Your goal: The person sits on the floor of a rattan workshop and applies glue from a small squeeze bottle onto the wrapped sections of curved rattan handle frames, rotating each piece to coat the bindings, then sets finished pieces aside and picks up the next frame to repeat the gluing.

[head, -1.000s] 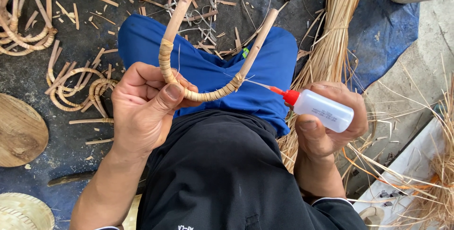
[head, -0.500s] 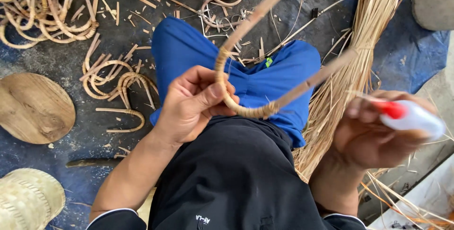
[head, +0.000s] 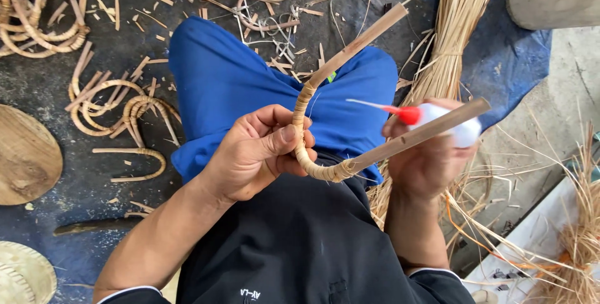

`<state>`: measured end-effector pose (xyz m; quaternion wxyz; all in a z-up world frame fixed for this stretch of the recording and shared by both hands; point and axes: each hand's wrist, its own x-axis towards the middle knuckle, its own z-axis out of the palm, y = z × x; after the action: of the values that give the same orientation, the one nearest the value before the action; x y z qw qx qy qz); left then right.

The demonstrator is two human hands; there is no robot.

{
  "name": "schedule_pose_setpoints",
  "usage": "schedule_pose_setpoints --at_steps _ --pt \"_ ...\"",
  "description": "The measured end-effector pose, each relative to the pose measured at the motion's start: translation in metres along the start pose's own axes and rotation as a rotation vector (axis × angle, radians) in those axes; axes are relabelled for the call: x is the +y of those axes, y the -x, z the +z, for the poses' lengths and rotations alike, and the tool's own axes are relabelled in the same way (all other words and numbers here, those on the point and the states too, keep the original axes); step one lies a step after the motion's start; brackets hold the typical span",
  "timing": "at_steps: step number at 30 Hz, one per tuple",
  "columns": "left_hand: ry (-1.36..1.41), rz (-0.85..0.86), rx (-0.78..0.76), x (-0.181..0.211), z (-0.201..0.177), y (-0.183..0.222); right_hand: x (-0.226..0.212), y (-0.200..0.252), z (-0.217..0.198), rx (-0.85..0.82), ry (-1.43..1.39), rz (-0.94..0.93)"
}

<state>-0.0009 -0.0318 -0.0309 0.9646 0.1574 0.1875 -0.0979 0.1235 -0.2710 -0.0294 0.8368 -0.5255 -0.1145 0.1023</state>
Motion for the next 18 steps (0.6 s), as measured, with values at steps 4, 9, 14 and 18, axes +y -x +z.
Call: schedule_pose_setpoints --at_steps 4,9,14,18 --pt "0.024 -0.015 -0.005 -0.0031 0.0007 -0.0019 -0.0040 0.0039 0.0157 -0.058 0.120 -0.045" --pt "0.035 -0.026 -0.011 -0.0038 0.0040 -0.0031 -0.0004 0.0027 0.0139 -0.071 0.172 -0.080" --pt "0.056 -0.042 -0.020 -0.0052 0.0043 -0.0039 0.0022 0.0040 0.0130 -0.057 0.210 -0.104" --pt "0.061 -0.041 -0.016 -0.0053 0.0038 -0.0045 0.0016 0.0039 0.0116 -0.074 0.249 -0.099"
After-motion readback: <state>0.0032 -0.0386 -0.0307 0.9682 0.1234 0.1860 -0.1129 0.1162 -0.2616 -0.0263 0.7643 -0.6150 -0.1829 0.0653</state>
